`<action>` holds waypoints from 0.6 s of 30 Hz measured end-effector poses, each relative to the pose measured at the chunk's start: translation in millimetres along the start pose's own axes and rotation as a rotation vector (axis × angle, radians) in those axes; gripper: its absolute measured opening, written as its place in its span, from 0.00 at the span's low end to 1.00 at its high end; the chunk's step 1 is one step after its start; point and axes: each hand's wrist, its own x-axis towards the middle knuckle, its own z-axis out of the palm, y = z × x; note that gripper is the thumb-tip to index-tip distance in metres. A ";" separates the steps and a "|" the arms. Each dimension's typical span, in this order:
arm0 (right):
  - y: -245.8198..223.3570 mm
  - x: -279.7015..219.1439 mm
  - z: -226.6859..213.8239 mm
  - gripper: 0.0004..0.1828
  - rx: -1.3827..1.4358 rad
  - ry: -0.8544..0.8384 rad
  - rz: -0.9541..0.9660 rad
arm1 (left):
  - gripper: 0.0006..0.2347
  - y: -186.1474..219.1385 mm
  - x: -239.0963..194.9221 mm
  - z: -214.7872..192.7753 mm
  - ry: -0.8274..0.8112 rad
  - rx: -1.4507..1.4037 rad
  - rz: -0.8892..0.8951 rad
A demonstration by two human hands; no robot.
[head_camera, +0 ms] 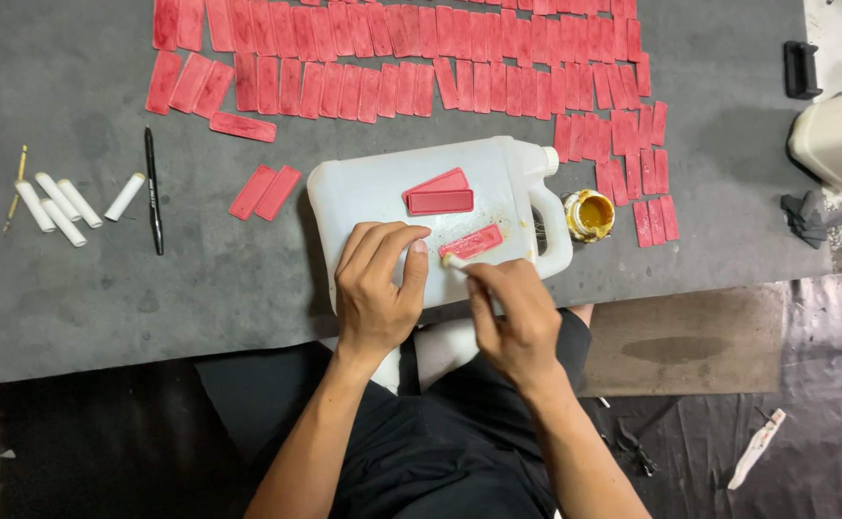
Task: Applying dye or a finishing substance to small red leather strips using a manual applicator tool
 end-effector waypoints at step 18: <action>15.6 0.9 -8.0 0.05 -0.135 0.061 0.007 | 0.07 -0.9 -1.7 -0.1 -0.025 0.004 -0.021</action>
